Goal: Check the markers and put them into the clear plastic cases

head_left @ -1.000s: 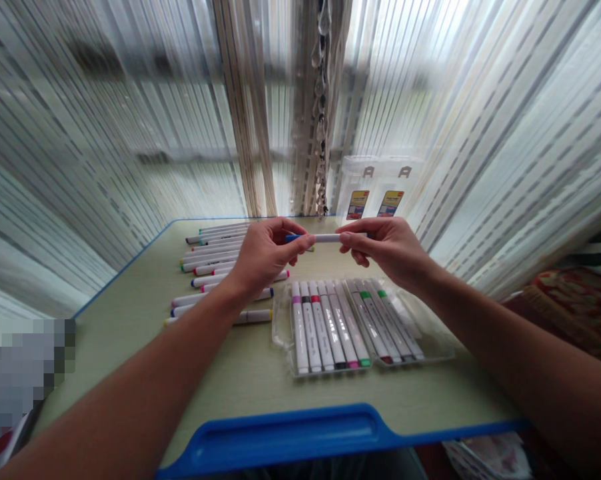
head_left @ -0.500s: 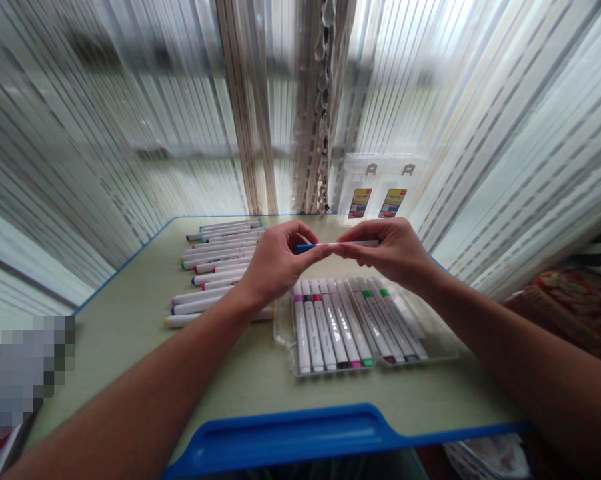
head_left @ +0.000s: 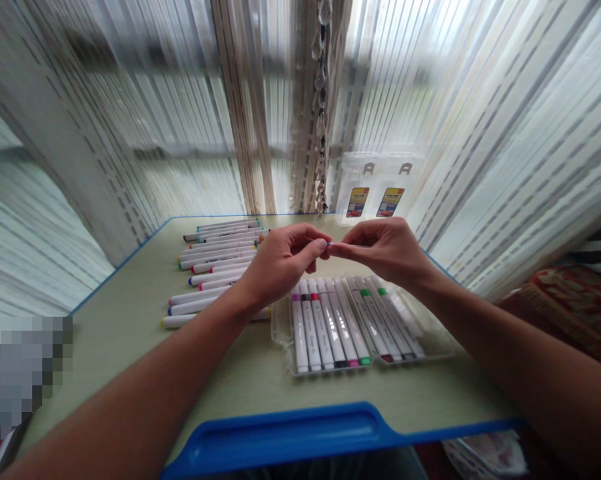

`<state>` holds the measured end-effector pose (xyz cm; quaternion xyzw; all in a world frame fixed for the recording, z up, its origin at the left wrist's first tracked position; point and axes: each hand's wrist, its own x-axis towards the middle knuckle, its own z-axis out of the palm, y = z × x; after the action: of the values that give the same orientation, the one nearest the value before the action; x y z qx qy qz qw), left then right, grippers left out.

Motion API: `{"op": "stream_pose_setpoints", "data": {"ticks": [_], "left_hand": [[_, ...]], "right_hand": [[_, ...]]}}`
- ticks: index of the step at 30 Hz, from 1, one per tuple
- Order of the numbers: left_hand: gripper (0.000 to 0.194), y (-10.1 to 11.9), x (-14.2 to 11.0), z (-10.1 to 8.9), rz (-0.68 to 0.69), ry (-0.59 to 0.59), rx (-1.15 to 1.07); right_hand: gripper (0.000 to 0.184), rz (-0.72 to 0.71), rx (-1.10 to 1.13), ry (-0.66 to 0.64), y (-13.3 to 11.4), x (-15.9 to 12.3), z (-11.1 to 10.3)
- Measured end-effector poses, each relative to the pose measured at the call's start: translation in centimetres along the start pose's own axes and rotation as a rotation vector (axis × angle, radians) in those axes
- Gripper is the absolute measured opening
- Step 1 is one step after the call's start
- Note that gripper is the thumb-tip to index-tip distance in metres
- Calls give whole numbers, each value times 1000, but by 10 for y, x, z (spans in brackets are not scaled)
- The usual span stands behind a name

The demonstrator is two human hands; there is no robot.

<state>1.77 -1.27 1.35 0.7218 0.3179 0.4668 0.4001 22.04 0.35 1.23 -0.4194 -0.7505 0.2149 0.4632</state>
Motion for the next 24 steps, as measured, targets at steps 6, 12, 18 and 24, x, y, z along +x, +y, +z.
{"op": "stream_pose_setpoints", "data": {"ticks": [6, 12, 18, 24], "left_hand": [[15, -5, 4, -7, -57, 127, -48], [12, -7, 6, -15, -130, 243, -193], [12, -10, 8, -21, -171, 299, -276], [14, -10, 8, -22, -176, 315, -309]], "right_hand": [[32, 32, 106, -31, -4, 2, -2], [29, 97, 293, -46, -1, 2, -3], [25, 164, 518, -52, 0, 3, -1], [21, 202, 646, -97, -3, 4, -4]]}}
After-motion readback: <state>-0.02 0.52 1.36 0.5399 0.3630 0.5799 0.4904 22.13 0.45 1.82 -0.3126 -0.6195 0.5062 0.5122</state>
